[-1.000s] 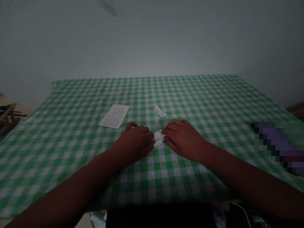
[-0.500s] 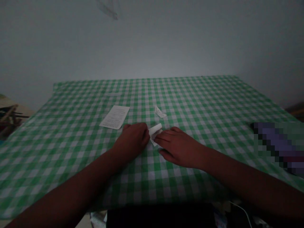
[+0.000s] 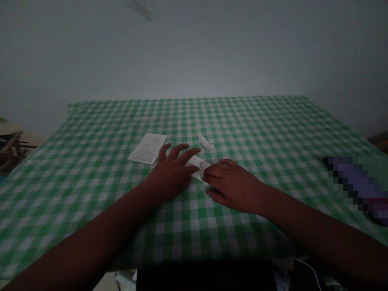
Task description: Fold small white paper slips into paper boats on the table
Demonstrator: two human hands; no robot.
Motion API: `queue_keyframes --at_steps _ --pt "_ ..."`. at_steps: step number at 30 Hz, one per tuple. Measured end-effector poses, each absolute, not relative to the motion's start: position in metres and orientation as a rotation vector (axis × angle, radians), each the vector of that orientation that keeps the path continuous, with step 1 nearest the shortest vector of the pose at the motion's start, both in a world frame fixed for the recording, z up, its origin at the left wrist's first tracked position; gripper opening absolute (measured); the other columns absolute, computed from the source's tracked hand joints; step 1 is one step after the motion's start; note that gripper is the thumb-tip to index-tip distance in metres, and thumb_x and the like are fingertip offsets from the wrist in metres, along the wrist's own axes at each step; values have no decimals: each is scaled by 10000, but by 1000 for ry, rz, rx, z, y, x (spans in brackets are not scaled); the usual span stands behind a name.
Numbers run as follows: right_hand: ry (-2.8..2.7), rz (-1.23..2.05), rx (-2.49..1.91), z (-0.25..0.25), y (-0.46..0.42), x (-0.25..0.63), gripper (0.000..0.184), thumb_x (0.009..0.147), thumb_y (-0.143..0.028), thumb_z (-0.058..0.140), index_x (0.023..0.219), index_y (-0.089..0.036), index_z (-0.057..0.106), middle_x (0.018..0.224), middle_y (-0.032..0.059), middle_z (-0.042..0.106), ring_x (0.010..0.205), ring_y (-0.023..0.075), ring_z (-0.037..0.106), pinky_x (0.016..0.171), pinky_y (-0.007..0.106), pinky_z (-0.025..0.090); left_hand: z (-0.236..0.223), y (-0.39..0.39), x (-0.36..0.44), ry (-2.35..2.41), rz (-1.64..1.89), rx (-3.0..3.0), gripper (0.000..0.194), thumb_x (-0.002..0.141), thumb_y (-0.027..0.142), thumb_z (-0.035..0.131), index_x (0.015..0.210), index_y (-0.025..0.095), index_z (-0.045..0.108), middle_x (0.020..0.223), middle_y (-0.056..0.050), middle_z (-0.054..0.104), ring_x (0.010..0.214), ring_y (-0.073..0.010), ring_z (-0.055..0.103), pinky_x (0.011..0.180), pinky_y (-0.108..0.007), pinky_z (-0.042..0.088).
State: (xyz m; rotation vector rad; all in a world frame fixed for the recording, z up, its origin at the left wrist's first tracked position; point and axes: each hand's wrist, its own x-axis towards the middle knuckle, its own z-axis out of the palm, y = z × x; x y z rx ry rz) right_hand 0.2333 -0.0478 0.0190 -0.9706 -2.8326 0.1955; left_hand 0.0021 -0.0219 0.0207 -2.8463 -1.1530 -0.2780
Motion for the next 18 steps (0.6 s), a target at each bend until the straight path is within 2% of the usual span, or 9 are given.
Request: queue_keyframes --at_steps 2,5,8,11,18 --pt "-2831 188 -972 18 -46 235 281 975 -321 513 1161 -168 659 1193 108 665 1110 268 590 1028 501 380 22 -21 1 -1166 -255 -2868 172 846 185 617 972 240 721 1500 -58 482 1377 -391 379 1115 -686 175" --pt "-2825 207 -968 17 -43 237 270 982 -318 514 1150 -167 662 1204 101 666 1121 260 591 1027 483 392 21 -19 0 -1106 -171 -2973 177 913 171 535 961 205 701 1390 -70 587 1284 -305 507 1142 -611 215" --pt "-2808 225 -971 16 -40 238 256 987 -298 515 1147 -164 664 1215 101 666 1133 255 591 1012 467 409 18 -17 -1 -1054 -97 -3070 253 924 106 498 1081 204 670 1288 -64 656 1194 -234 592 1163 -547 219" --pt "-2795 221 -988 15 -38 239 253 986 -290 521 1141 -152 665 1181 103 673 1114 255 597 997 464 419 17 -17 -4 -1047 -88 -3104 342 911 96 519 1202 239 627 1291 -55 658 1196 -232 598 1158 -564 199" --pt "-2793 195 -979 15 -34 241 237 982 -248 502 1137 -151 654 1139 106 680 1080 252 596 988 465 408 20 -17 -5 -1076 -91 -3142 327 899 124 556 1185 261 638 1327 -47 637 1227 -241 575 1141 -585 181"
